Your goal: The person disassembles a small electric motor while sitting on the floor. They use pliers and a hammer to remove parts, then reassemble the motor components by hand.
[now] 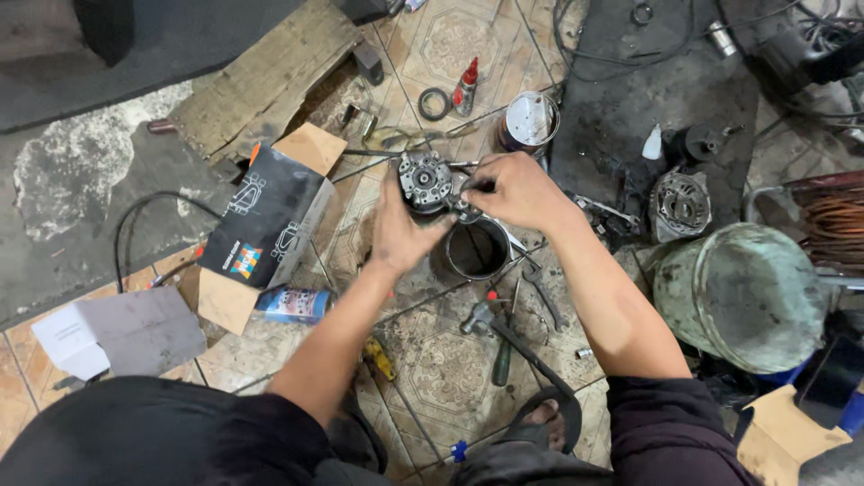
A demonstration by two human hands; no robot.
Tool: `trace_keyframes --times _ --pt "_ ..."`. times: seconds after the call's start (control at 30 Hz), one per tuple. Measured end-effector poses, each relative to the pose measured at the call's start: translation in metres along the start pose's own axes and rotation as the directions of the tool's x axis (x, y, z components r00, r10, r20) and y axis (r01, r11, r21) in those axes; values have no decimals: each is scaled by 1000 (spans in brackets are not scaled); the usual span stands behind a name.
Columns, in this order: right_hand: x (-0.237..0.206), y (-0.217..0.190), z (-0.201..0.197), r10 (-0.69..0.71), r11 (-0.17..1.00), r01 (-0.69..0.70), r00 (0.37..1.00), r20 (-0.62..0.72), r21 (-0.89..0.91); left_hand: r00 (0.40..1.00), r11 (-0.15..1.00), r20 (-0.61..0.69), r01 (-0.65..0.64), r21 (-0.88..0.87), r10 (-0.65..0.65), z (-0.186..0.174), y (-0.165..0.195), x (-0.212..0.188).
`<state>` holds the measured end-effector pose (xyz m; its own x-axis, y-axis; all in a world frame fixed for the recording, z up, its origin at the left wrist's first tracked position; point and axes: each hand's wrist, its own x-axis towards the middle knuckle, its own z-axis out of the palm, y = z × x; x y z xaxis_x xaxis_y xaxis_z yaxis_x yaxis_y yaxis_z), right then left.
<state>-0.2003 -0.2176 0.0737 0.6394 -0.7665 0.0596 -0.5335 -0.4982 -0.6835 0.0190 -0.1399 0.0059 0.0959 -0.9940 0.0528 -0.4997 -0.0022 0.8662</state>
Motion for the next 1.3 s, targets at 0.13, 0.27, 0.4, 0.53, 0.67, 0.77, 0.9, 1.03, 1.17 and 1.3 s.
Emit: trace_keyframes --times 0.13,0.27,0.4,0.53,0.67,0.77,0.9,1.03,1.17,1.3 --pt "2 -4 2 30 1000 -30 999 30 3 984 994 -145 -100 33 104 17 -1 -6" --pt "2 -9 5 30 1000 -30 999 26 3 985 996 -159 -57 62 66 20 -10 -3" --pt "4 -12 7 43 996 -38 997 57 -87 987 998 -148 -61 31 65 18 -15 -3" --pt "4 -9 15 -28 992 36 997 76 -117 983 992 -136 -113 59 120 14 -22 1" --pt "-3 -6 28 -63 993 66 998 29 -95 992 996 -116 -44 81 53 14 -27 2" --pt "-3 -3 38 -25 992 28 999 28 -127 979 989 -161 -112 99 127 15 -30 3" --pt "0 -3 48 100 979 -90 994 42 -182 979 987 -162 -107 123 126 19 -34 3" --pt "-4 -15 42 -115 971 99 991 -61 -220 982 984 -138 -111 142 131 16 -42 4" --pt "-15 -42 36 -73 956 60 997 -32 -289 979 976 -127 -137 169 159 10 -46 5" --pt "-22 -63 49 -139 895 82 985 -100 -438 980 976 -120 -137 168 158 1 -47 6"
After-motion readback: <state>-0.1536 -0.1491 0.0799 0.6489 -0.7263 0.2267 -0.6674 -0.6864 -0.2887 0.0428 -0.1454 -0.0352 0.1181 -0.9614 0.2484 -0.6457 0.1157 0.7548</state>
